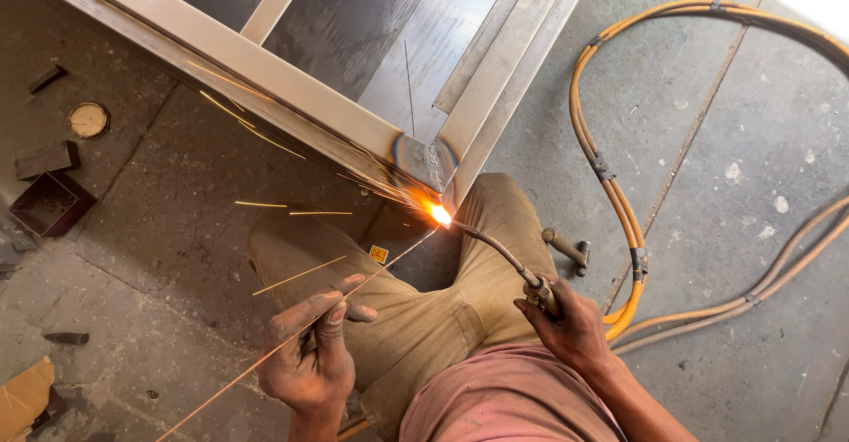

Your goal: The person ignites a blowtorch using a match and welds the corner joints of a metal frame. They apply the torch flame to the metal while feeding a filler rod into the seam and occasionally use a hammer on the joint.

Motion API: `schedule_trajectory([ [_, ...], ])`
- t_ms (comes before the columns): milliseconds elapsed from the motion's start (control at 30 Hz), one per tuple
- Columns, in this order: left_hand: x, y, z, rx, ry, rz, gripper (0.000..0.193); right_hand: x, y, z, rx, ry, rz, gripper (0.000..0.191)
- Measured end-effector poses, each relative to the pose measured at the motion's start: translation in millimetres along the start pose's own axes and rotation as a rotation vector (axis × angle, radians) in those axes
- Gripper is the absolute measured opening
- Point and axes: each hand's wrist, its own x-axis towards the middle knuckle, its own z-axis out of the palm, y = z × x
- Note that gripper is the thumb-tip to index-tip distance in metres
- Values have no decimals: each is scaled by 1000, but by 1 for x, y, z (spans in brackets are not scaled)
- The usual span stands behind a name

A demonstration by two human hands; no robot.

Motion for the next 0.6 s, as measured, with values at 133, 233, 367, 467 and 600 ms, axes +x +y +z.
schedule_trajectory([
  [133,1,1,1,10,-9,-9,11,-1,2,2,3,14,-41,42],
  [233,2,2,2,6,-6,-14,12,-1,3,2,1,13,-22,44],
  [367,5,1,2,-20,14,-22,14,0,4,3,-19,9,-8,44],
  [467,8,0,3,-16,-10,-6,13,2,3,4,-23,23,-43,44],
  [600,11,-1,5,18,-28,16,13,3,2,4,14,27,-62,44],
])
